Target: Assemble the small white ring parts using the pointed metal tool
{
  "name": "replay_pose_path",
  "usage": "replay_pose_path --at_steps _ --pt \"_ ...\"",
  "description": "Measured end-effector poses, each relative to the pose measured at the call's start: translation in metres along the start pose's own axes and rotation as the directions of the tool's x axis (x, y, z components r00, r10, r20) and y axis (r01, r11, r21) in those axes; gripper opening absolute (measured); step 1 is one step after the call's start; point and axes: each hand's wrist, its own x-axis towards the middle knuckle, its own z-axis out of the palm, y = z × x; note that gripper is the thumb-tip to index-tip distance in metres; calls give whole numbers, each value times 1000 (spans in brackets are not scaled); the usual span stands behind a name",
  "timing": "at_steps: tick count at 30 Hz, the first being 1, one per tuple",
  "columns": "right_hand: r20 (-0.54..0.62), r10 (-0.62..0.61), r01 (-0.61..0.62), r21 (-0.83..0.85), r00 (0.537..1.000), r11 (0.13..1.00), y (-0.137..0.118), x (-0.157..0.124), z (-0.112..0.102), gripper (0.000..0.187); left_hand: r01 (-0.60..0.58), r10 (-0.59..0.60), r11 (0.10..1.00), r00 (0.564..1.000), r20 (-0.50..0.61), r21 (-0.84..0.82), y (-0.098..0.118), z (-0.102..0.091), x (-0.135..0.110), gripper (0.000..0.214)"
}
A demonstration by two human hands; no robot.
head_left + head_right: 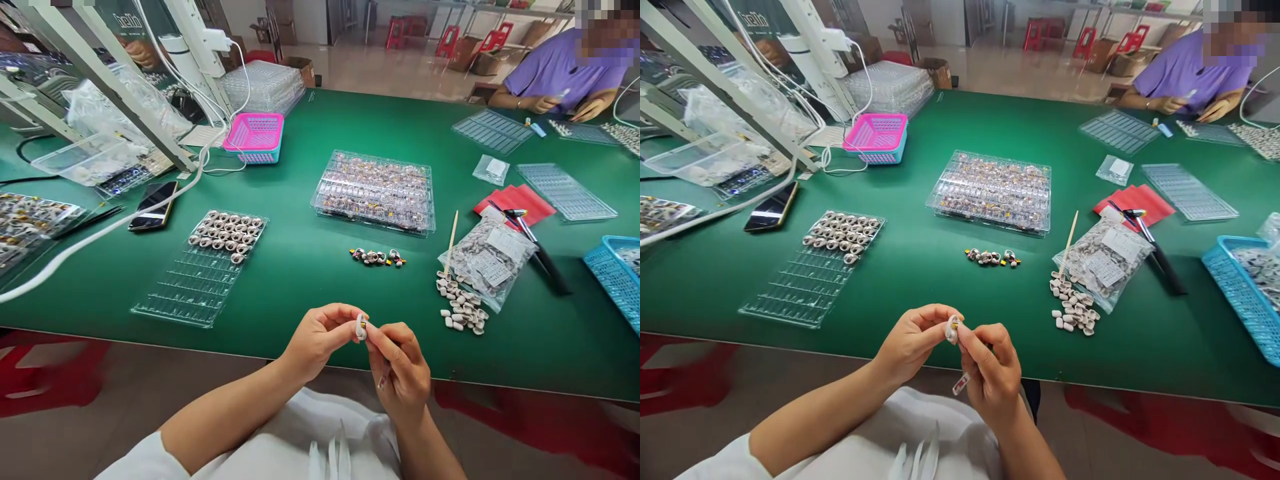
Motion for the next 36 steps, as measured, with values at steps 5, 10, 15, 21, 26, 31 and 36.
replay_pose_path --at_steps 5,10,15,21,26,31,36 --pt "9 -47 48 -58 999 997 9 -6 2 59 3 -3 1000 1000 -31 6 -1 -1 0 25" --pt "1 -63 63 -52 998 997 11 -6 3 58 2 -2 1000 999 -44 -6 0 0 1 26" --pt "-43 -77 77 -7 996 997 8 -2 6 51 4 -5 1000 998 -57 -13 -1 -1 0 23" --pt "-69 -108 110 19 992 994 7 -1 8 49 6 -8 999 999 -43 -51 -2 -1 -2 21" --pt "-83 -99 100 6 992 995 9 -4 9 48 -6 5 998 1000 -30 -55 -1 0 -3 19" --pt "-74 -141 138 -36 987 990 6 3 6 51 -9 8 1000 1000 -28 -23 -4 -2 -3 16" --pt "-36 -194 189 -98 980 977 4 10 0 48 -10 11 1000 999 -33 19 -4 -2 -4 16"
